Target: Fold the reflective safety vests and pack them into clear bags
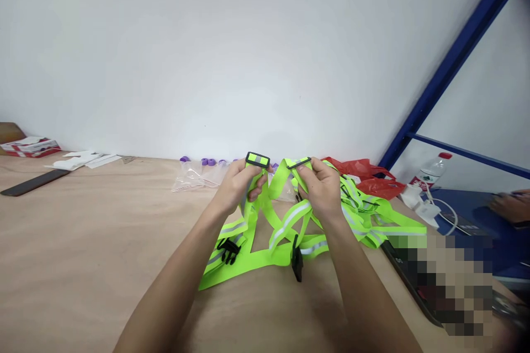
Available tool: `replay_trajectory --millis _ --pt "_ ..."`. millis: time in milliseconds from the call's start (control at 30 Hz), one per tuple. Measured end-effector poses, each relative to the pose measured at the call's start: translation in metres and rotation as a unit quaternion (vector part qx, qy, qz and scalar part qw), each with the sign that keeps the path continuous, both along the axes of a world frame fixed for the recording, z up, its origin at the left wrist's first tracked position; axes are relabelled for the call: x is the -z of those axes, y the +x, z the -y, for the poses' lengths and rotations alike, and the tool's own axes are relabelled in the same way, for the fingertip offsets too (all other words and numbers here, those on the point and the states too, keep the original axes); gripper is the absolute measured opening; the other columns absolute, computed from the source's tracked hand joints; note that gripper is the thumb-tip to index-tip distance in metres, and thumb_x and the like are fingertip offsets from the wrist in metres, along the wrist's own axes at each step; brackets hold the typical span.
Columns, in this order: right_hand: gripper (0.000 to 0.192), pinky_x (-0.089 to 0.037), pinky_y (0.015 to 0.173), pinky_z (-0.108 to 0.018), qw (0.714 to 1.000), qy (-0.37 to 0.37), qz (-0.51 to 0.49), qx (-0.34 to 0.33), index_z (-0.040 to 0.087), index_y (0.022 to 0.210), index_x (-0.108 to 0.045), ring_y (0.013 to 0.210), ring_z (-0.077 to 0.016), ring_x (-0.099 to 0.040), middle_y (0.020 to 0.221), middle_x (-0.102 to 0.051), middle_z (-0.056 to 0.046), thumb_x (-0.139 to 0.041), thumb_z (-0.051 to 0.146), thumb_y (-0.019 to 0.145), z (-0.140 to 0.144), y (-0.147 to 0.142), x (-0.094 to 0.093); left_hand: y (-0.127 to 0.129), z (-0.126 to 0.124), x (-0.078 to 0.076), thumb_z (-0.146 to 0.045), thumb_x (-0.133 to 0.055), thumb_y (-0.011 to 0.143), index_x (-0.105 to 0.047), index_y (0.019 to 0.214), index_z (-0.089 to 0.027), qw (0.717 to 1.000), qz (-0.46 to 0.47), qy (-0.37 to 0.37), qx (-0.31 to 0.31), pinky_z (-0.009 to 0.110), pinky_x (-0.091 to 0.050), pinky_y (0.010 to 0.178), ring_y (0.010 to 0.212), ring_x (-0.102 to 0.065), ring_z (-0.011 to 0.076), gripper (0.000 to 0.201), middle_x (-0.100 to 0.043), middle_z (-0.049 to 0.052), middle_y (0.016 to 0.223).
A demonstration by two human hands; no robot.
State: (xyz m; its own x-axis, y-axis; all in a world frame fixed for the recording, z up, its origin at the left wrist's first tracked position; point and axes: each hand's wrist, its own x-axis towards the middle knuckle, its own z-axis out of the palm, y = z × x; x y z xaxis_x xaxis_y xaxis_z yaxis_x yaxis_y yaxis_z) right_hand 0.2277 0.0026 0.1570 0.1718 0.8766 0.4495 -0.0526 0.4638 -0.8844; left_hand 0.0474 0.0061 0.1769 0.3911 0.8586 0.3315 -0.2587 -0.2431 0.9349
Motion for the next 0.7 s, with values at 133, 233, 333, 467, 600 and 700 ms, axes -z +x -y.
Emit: replay_trajectory --millis 133,233,333,467,600,700 --pt "0.018 -0.021 0.039 -0.020 0.999 0.014 0.002 -0.041 0.020 0.077 -0.060 0.045 -0.0065 -0.025 0.057 -0.032 0.008 -0.068 0.036 0.077 0.002 0.005 -0.002 -0.004 -0.002 0.000 -0.036 -0.062 0.084 -0.057 0.082 -0.015 0.999 -0.026 0.023 -0.002 0.021 -0.032 0.041 0.043 -0.042 0.0068 0.021 -0.048 -0.003 0.063" --pt "0.016 -0.015 0.041 -0.022 0.993 0.020 -0.006 -0.115 0.020 0.073 -0.057 0.044 -0.0060 -0.022 0.054 -0.029 0.008 -0.066 0.032 0.077 0.003 0.010 -0.002 -0.007 -0.003 0.000 -0.043 -0.064 0.087 -0.057 0.084 -0.016 0.998 -0.033 0.055 0.004 0.021 -0.037 0.044 0.047 -0.045 0.0074 0.029 -0.051 -0.002 0.068" --pt "0.017 -0.014 0.042 -0.023 0.988 0.012 -0.021 -0.150 0.020 0.071 -0.055 0.043 -0.0066 -0.023 0.052 -0.029 0.008 -0.065 0.031 0.079 0.005 0.014 -0.004 -0.011 -0.004 0.000 -0.049 -0.064 0.089 -0.060 0.080 -0.015 0.995 -0.043 0.092 -0.025 0.022 -0.040 0.046 0.047 -0.046 0.0082 0.036 -0.053 -0.001 0.064" --pt "0.025 -0.014 0.040 -0.023 0.988 -0.023 -0.068 -0.135 0.021 0.068 -0.049 0.042 -0.0070 -0.023 0.054 -0.032 0.006 -0.063 0.038 0.080 0.005 0.014 -0.011 -0.017 -0.006 -0.002 -0.051 -0.067 0.087 -0.065 0.077 -0.014 0.989 -0.035 0.108 -0.090 0.022 -0.035 0.044 0.043 -0.043 0.0073 0.038 -0.051 -0.003 0.054" --pt "0.028 -0.018 0.038 -0.022 0.980 -0.048 -0.135 -0.137 0.023 0.069 -0.046 0.041 -0.0074 -0.022 0.057 -0.036 0.006 -0.062 0.045 0.076 0.005 0.017 -0.018 -0.025 -0.007 -0.005 -0.053 -0.076 0.078 -0.068 0.082 -0.014 0.987 0.025 0.072 -0.145 0.021 -0.019 0.037 0.037 -0.030 0.0041 0.040 -0.042 -0.007 0.049" --pt "0.027 -0.022 0.037 -0.022 0.972 -0.036 -0.173 -0.152 0.023 0.070 -0.049 0.041 -0.0076 -0.025 0.057 -0.037 0.006 -0.062 0.046 0.076 0.006 0.021 -0.020 -0.030 -0.008 -0.007 -0.052 -0.078 0.076 -0.067 0.076 -0.014 0.983 0.045 0.061 -0.165 0.020 -0.014 0.037 0.037 -0.023 0.0025 0.040 -0.034 -0.008 0.048"
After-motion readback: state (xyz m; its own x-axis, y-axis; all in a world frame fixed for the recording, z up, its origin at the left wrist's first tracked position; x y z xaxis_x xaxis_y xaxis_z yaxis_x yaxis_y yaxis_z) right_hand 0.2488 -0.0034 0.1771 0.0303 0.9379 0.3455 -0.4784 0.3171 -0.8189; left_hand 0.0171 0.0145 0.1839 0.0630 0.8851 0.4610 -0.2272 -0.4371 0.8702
